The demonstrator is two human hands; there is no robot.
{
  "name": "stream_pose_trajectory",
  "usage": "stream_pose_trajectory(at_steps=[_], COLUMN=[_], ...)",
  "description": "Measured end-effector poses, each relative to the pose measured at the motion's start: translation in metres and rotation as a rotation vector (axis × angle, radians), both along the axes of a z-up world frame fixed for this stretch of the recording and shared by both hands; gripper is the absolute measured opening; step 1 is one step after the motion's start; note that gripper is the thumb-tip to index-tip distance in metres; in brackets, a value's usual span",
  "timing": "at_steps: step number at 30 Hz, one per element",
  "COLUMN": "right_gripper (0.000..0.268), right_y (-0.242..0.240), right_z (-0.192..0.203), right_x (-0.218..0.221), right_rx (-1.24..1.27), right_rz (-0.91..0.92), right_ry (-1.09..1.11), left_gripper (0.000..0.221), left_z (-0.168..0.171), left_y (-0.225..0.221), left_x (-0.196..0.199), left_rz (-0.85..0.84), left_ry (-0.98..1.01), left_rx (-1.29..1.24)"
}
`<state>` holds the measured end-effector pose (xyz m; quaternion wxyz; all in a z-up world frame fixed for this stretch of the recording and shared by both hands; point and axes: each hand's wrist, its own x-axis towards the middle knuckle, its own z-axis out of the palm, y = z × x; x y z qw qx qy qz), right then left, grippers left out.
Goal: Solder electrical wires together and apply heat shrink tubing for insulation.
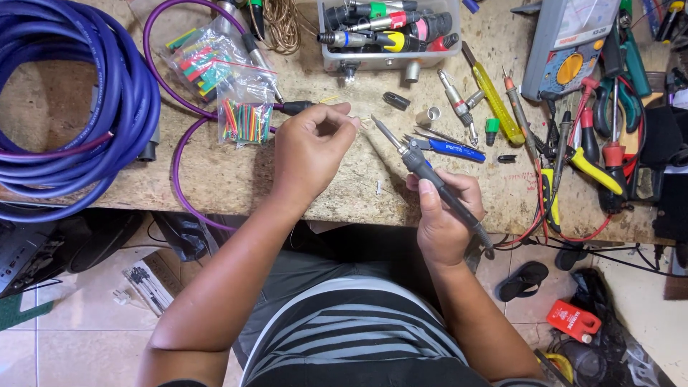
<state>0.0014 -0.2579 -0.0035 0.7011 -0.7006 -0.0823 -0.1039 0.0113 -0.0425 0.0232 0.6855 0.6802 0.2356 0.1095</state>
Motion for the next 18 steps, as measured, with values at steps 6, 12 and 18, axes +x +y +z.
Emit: stream_pose_trajectory(at_steps=[6,12,18], right_gripper=[0.024,0.024,0.024], right_y=[0.0005,-0.0031,-0.0021], right_z=[0.0005,-0.0056,-0.0041], right_x=[0.0001,0.0008,0.0006], right_rx=[0.034,0.021,0.028], right_rz=[0.014,0.025,0.035], right_ry=[-0.005,-0.018,-0.024], left_gripper=[0.009,0.008,0.008], left_z=[0.0007,-0.0003,0.0011], left_y=[-0.0025,-0.0031,-0.0034], left_x=[0.0004,0.0007,0.0007], left_rz=[0.012,0.015,0.010], left_ry=[-0.023,-0.012,-0.004], left_rx=[-0.013,0.012,0.044])
